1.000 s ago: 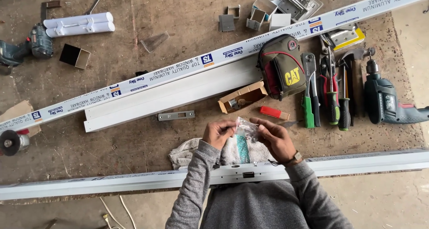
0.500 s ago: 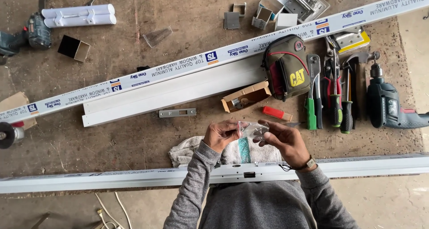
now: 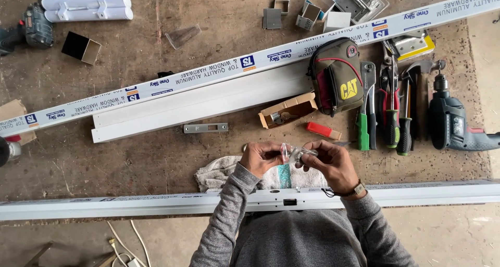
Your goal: The person is filing the edges of a hole in an aluminum profile and then handling small hardware components for assembly.
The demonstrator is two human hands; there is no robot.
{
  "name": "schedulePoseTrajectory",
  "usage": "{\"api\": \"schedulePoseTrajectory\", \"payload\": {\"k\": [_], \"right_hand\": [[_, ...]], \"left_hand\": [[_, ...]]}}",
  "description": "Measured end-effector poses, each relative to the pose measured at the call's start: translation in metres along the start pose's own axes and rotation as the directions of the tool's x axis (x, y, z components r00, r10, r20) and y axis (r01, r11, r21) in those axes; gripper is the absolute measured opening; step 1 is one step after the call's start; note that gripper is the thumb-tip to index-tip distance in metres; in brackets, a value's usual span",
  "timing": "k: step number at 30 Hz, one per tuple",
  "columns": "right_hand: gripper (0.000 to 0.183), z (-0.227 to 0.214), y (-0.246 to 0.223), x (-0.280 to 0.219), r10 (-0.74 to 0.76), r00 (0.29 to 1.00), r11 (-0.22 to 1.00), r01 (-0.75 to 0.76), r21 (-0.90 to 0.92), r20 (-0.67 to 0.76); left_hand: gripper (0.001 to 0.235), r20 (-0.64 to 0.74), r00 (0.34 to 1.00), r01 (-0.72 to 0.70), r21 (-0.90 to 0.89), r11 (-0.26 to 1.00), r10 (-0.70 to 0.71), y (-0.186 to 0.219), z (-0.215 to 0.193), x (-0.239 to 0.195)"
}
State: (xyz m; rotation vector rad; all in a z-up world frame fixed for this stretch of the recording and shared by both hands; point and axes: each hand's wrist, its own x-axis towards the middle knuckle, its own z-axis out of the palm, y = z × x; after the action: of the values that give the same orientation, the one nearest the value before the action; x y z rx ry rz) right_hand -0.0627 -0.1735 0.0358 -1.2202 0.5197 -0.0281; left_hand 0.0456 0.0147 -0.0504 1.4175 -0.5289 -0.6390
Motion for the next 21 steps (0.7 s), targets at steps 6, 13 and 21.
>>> {"api": "schedulePoseTrajectory", "payload": {"k": [6,13,21], "right_hand": [[0.019,-0.005,0.008,0.002,-0.044,0.998,0.995,0.048,0.083,-0.054],[0.017,-0.007,-0.028,-0.004,-0.038,0.993,0.958,0.005,-0.288,-0.109],[0.018,-0.022,-0.041,-0.002,0.024,0.999,0.872,-0.040,-0.488,-0.039]], "left_hand": [[0.020,-0.019,1.000,0.008,-0.186,0.982,-0.012,-0.040,0.021,0.000],[0.021,-0.056,0.996,0.014,-0.666,0.746,-0.068,-0.077,0.043,0.002],[0.023,-0.023,0.999,0.004,-0.631,0.776,-0.024,-0.047,0.056,0.003]]}}
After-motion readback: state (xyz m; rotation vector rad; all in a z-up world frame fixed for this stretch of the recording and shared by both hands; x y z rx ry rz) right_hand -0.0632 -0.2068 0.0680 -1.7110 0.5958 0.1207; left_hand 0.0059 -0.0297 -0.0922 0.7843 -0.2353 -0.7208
